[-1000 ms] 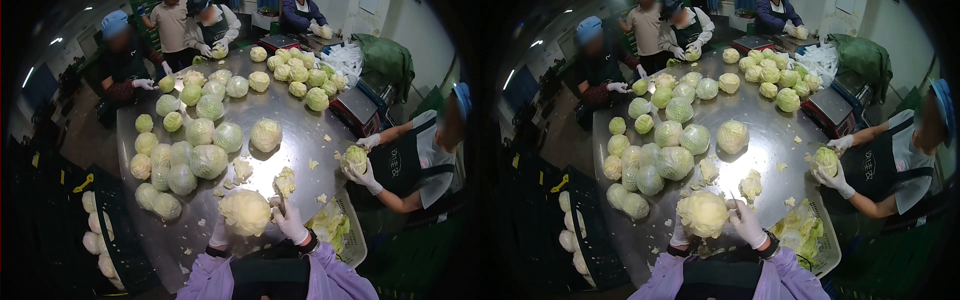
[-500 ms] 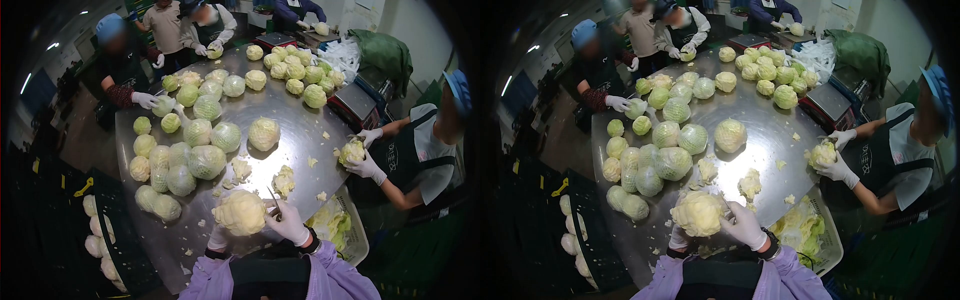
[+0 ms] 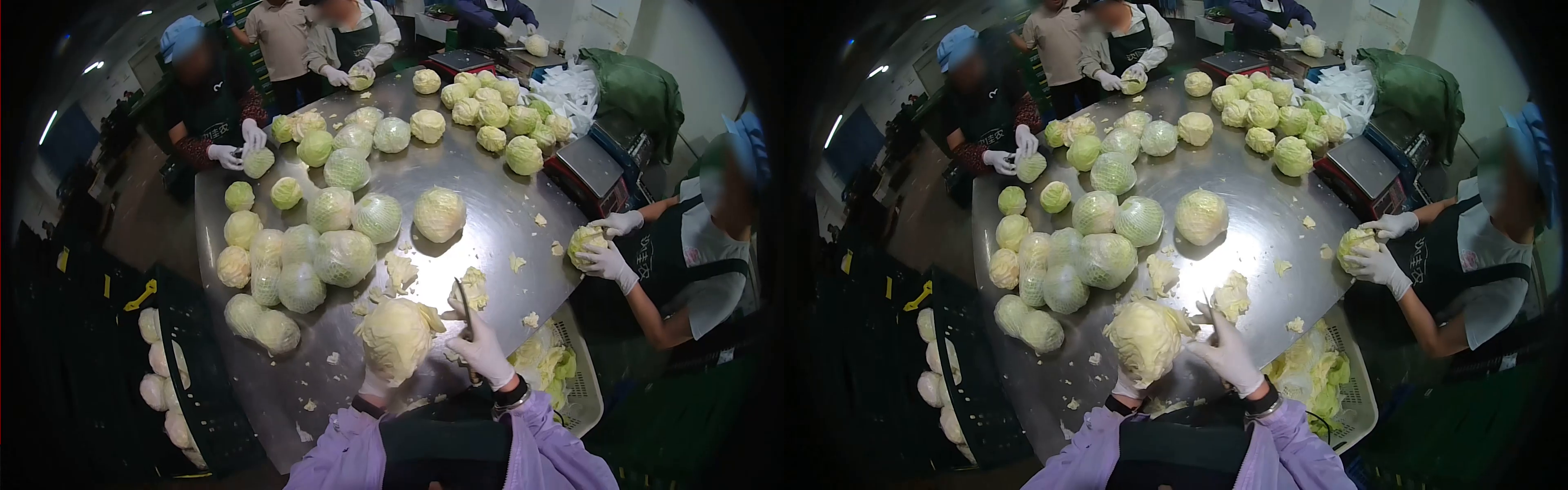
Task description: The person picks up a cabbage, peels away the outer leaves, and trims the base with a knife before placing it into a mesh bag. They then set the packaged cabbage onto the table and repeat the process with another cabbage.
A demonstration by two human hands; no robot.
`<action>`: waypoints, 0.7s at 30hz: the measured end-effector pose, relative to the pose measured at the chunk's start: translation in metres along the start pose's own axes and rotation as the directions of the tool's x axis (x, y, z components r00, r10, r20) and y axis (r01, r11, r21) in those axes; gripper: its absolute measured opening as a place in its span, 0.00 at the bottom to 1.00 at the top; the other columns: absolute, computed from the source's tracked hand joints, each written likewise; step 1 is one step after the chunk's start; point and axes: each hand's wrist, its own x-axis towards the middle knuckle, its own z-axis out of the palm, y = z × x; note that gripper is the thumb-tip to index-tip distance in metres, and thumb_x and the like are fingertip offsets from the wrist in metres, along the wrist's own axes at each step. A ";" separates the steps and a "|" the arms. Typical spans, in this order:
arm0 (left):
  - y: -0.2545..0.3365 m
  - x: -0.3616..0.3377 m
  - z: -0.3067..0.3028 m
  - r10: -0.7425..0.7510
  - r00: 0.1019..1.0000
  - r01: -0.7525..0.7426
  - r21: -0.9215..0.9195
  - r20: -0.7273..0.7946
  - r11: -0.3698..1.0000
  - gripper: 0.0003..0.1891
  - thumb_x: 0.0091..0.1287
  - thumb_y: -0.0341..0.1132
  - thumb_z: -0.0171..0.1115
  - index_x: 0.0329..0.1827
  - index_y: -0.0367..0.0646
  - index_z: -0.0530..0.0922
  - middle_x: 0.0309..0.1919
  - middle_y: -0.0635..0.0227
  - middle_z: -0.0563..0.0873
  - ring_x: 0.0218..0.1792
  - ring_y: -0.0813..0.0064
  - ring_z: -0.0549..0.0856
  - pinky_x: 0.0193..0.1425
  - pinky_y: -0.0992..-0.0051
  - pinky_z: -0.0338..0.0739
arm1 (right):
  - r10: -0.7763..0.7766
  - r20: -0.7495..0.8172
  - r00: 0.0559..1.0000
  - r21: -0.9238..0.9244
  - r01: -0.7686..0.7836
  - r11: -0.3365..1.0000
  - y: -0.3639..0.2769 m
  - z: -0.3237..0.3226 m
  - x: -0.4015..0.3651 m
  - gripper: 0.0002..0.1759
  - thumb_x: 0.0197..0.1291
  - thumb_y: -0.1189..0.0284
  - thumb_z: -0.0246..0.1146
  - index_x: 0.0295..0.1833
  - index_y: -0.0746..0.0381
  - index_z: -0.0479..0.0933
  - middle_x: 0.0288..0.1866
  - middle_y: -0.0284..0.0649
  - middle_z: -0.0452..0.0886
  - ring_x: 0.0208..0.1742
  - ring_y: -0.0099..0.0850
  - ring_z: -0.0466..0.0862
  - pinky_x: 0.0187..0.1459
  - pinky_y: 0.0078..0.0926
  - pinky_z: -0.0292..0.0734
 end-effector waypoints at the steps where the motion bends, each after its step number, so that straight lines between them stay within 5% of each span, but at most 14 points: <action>1: 0.001 0.005 0.002 0.028 0.985 0.101 -0.704 0.170 0.703 0.31 0.74 0.47 0.46 0.76 0.46 0.53 0.71 0.60 0.64 0.71 0.63 0.64 0.77 0.61 0.58 | -0.144 -0.019 0.989 -0.178 0.138 0.974 0.002 0.009 0.007 0.24 0.57 0.69 0.68 0.58 0.65 0.75 0.41 0.38 0.81 0.28 0.21 0.75 0.32 0.19 0.72; 2: 0.003 0.009 0.004 0.157 0.950 0.274 -0.962 0.270 -0.003 0.30 0.72 0.41 0.52 0.75 0.44 0.57 0.69 0.59 0.67 0.70 0.67 0.66 0.77 0.63 0.57 | -0.284 -0.011 0.959 -0.352 0.262 0.898 0.009 0.013 0.014 0.20 0.60 0.72 0.65 0.57 0.64 0.76 0.39 0.33 0.81 0.30 0.16 0.75 0.31 0.15 0.71; 3: 0.007 0.010 0.008 0.149 0.952 0.280 -0.958 0.267 -0.071 0.30 0.72 0.42 0.52 0.75 0.44 0.56 0.70 0.59 0.67 0.70 0.66 0.66 0.76 0.63 0.58 | -0.428 -0.007 0.904 -0.342 0.400 0.850 0.027 0.014 0.026 0.13 0.61 0.70 0.66 0.48 0.65 0.79 0.32 0.31 0.79 0.24 0.17 0.73 0.28 0.18 0.70; 4: 0.010 0.008 0.009 0.063 0.975 0.202 -0.967 0.214 0.152 0.30 0.72 0.42 0.51 0.75 0.45 0.56 0.70 0.60 0.66 0.70 0.66 0.65 0.76 0.63 0.58 | -0.431 -0.012 0.902 -0.340 0.402 0.850 0.022 0.013 0.028 0.13 0.61 0.70 0.66 0.48 0.65 0.79 0.32 0.31 0.79 0.24 0.17 0.73 0.28 0.18 0.70; 5: 0.011 0.007 0.009 0.008 0.988 0.123 -0.831 0.152 0.543 0.30 0.72 0.43 0.51 0.75 0.45 0.56 0.70 0.60 0.66 0.70 0.66 0.65 0.76 0.62 0.59 | -0.248 -0.076 0.966 -0.210 0.228 0.951 0.015 0.010 0.032 0.10 0.62 0.70 0.64 0.45 0.65 0.79 0.29 0.30 0.78 0.22 0.17 0.72 0.26 0.18 0.69; 6: 0.012 0.004 0.008 0.011 0.996 0.036 -0.502 0.090 0.864 0.31 0.72 0.44 0.51 0.75 0.45 0.56 0.70 0.60 0.66 0.71 0.65 0.65 0.75 0.62 0.59 | -0.044 -0.108 0.993 -0.065 0.037 0.997 0.008 0.009 0.036 0.08 0.64 0.70 0.62 0.42 0.65 0.79 0.26 0.28 0.76 0.21 0.18 0.72 0.25 0.18 0.68; 7: 0.015 0.003 0.006 0.031 0.998 -0.014 -0.258 0.061 0.966 0.31 0.72 0.45 0.51 0.75 0.46 0.56 0.70 0.60 0.66 0.71 0.65 0.65 0.75 0.62 0.59 | -0.009 -0.127 0.992 0.001 0.009 1.000 0.003 0.003 0.041 0.09 0.66 0.70 0.60 0.42 0.65 0.79 0.24 0.26 0.73 0.19 0.17 0.70 0.24 0.16 0.66; 10: 0.009 0.001 0.004 0.031 0.998 -0.026 -0.098 0.051 0.995 0.32 0.71 0.47 0.50 0.75 0.47 0.56 0.71 0.60 0.65 0.71 0.64 0.65 0.74 0.62 0.61 | -0.074 0.048 0.996 0.046 0.072 0.996 -0.012 -0.005 0.022 0.16 0.61 0.70 0.64 0.53 0.64 0.76 0.33 0.30 0.75 0.25 0.16 0.72 0.27 0.15 0.68; 12: 0.004 -0.002 0.003 -0.001 0.998 0.006 -0.083 0.060 0.997 0.32 0.71 0.49 0.50 0.75 0.47 0.56 0.71 0.60 0.65 0.71 0.63 0.65 0.73 0.61 0.62 | -0.221 0.155 0.963 -0.265 0.256 0.929 -0.031 0.011 -0.001 0.24 0.58 0.68 0.69 0.58 0.65 0.72 0.33 0.31 0.76 0.26 0.18 0.72 0.30 0.18 0.69; 13: 0.002 -0.003 0.004 -0.013 0.998 0.018 -0.071 0.066 0.997 0.33 0.71 0.50 0.50 0.75 0.48 0.56 0.71 0.60 0.64 0.71 0.63 0.65 0.73 0.61 0.62 | -0.424 0.128 0.897 -0.389 0.439 0.810 -0.033 0.025 -0.005 0.21 0.58 0.71 0.69 0.55 0.64 0.74 0.30 0.31 0.76 0.26 0.19 0.73 0.31 0.19 0.70; 14: 0.000 -0.005 0.005 -0.030 0.997 0.034 -0.063 0.070 0.997 0.33 0.71 0.50 0.50 0.75 0.48 0.56 0.71 0.61 0.64 0.71 0.62 0.65 0.72 0.61 0.62 | -0.423 0.121 0.898 -0.390 0.435 0.812 -0.030 0.023 -0.005 0.21 0.58 0.71 0.69 0.55 0.64 0.74 0.30 0.31 0.76 0.26 0.19 0.73 0.31 0.19 0.70; 16: 0.000 -0.007 0.004 -0.048 0.996 0.053 -0.066 0.071 0.996 0.34 0.70 0.52 0.50 0.76 0.49 0.56 0.72 0.61 0.64 0.71 0.62 0.64 0.72 0.61 0.63 | -0.154 0.072 0.985 -0.151 0.163 0.975 -0.020 0.018 -0.002 0.15 0.59 0.75 0.67 0.51 0.66 0.77 0.31 0.28 0.76 0.29 0.16 0.71 0.32 0.17 0.68; 20: -0.005 -0.017 0.001 -0.080 0.996 0.079 0.027 0.029 0.997 0.35 0.70 0.55 0.49 0.76 0.50 0.55 0.72 0.61 0.63 0.71 0.60 0.64 0.70 0.60 0.65 | 0.074 -0.027 0.997 0.009 -0.074 0.997 -0.005 -0.027 0.022 0.14 0.60 0.74 0.67 0.51 0.66 0.78 0.31 0.30 0.77 0.32 0.17 0.74 0.34 0.19 0.70; 21: -0.007 -0.018 0.000 -0.082 0.997 0.080 0.083 0.012 0.993 0.35 0.70 0.56 0.49 0.76 0.50 0.55 0.73 0.61 0.63 0.71 0.60 0.64 0.70 0.60 0.66 | -0.225 -0.128 0.966 -0.357 0.166 0.919 0.009 -0.034 0.031 0.17 0.56 0.74 0.69 0.52 0.66 0.77 0.33 0.32 0.77 0.33 0.19 0.76 0.34 0.20 0.72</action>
